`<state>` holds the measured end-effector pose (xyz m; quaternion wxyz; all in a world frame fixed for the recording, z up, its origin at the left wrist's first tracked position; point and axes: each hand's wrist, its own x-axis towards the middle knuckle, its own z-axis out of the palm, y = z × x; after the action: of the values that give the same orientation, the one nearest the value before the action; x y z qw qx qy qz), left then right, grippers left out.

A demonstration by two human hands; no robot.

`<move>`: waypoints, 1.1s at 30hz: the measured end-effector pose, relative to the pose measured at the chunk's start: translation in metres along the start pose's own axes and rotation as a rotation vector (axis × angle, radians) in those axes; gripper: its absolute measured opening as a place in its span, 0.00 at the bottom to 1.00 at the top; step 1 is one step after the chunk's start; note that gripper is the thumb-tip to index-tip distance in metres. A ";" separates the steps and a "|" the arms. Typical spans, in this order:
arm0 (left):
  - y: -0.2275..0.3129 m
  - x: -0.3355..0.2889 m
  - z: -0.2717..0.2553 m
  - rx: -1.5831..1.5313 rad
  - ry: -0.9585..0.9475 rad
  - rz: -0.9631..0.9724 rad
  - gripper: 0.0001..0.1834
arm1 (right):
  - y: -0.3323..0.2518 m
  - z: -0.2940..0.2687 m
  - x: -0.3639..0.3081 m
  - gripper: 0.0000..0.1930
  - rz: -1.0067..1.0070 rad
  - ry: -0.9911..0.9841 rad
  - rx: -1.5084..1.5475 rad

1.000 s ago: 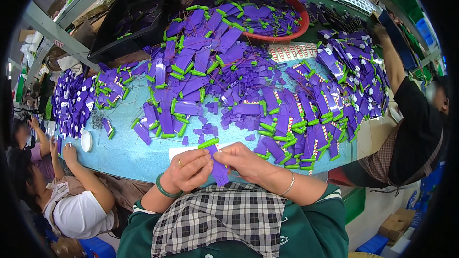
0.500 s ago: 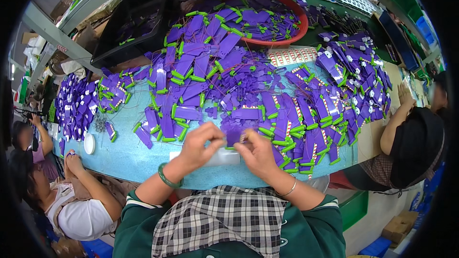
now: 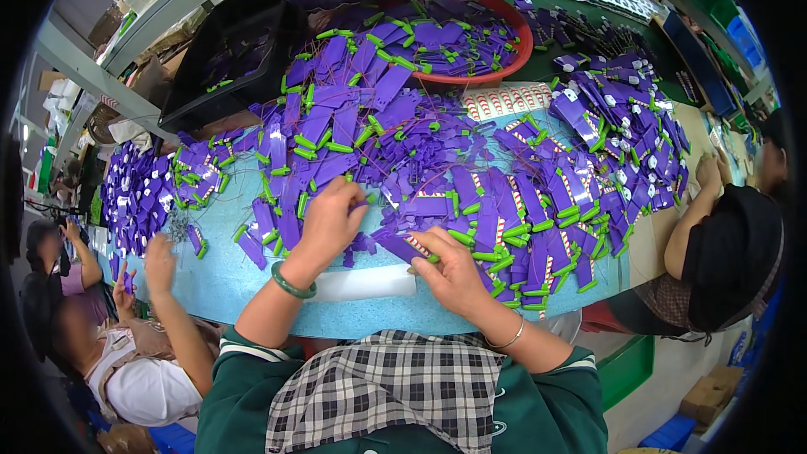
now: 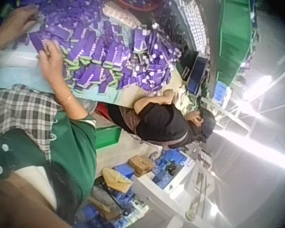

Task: The person assembles small purple plastic components with green accents by hand. They pick up a purple piece, attach a green piece, and place the finished unit on the table. The process is repeated continuously throughout the clip.

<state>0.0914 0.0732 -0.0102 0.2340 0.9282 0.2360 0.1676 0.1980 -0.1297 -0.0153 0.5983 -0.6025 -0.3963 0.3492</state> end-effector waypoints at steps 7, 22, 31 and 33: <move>0.009 -0.037 -0.019 -1.131 0.056 -0.371 0.10 | -0.012 0.007 0.011 0.25 -0.111 0.119 -0.151; 0.032 -0.100 -0.005 -1.127 -0.312 -0.425 0.13 | -0.023 -0.002 0.005 0.17 -0.091 -0.415 -0.442; 0.027 -0.111 -0.030 -1.374 -0.330 -0.149 0.09 | -0.030 0.014 0.007 0.13 -0.174 -0.625 0.036; 0.026 -0.108 -0.041 -1.036 -0.327 0.006 0.08 | -0.031 0.014 0.013 0.14 -0.234 -0.585 -0.075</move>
<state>-0.0062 0.0116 0.0162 0.6941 0.7059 0.0802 0.1162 0.1896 -0.1125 0.0159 0.4723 -0.4484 -0.6308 0.4219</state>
